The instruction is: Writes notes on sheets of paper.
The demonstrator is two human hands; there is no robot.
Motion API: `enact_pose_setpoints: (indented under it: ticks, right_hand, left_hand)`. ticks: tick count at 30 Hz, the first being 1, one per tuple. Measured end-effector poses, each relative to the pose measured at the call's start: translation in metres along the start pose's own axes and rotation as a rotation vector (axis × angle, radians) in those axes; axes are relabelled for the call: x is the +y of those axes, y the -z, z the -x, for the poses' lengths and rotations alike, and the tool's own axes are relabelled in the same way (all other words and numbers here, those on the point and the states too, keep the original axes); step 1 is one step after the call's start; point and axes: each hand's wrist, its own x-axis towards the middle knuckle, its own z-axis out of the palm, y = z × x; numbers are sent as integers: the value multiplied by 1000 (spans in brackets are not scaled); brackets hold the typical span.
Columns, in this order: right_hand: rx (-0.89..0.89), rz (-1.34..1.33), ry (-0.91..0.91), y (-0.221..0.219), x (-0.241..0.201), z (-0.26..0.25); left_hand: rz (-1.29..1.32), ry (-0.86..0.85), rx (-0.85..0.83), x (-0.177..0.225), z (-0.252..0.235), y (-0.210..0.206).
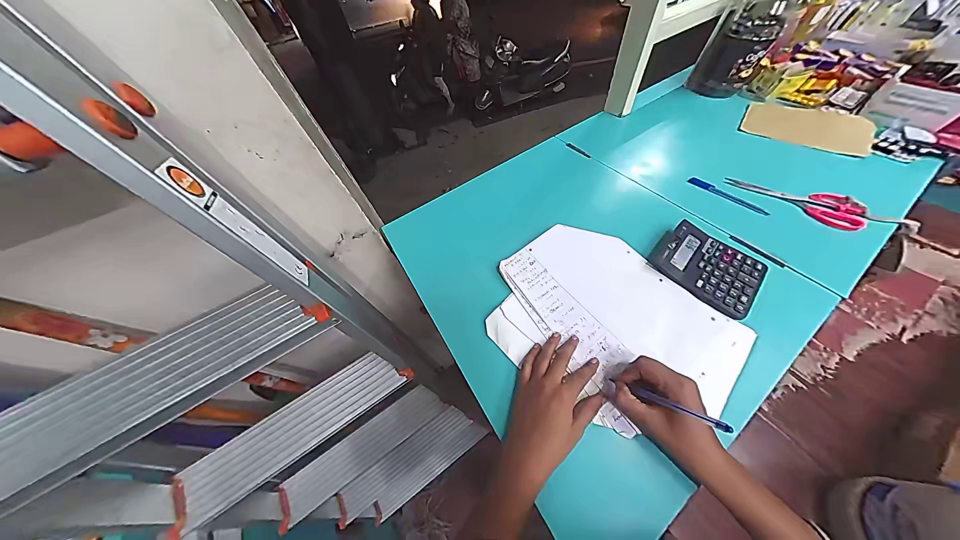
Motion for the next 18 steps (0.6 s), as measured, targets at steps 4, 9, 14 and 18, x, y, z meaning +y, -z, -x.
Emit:
enact_pose_setpoints:
  ticks: [4,9,14,18]
  right_hand:
    - [17,26,1,-1,-1,0]
    - [31,59,-5,-1,-2,-1]
    - [50,46,-26,0,-3,-1]
    - [57,65,-34,-1,-5,-1]
  left_hand:
    - [-5,-1,6,-1,0,0]
    - [-18,-1,-1,-1,0,0]
    - [-15,1,-3,-2,0,0]
    - [-16,8,-1,-1,0,-1]
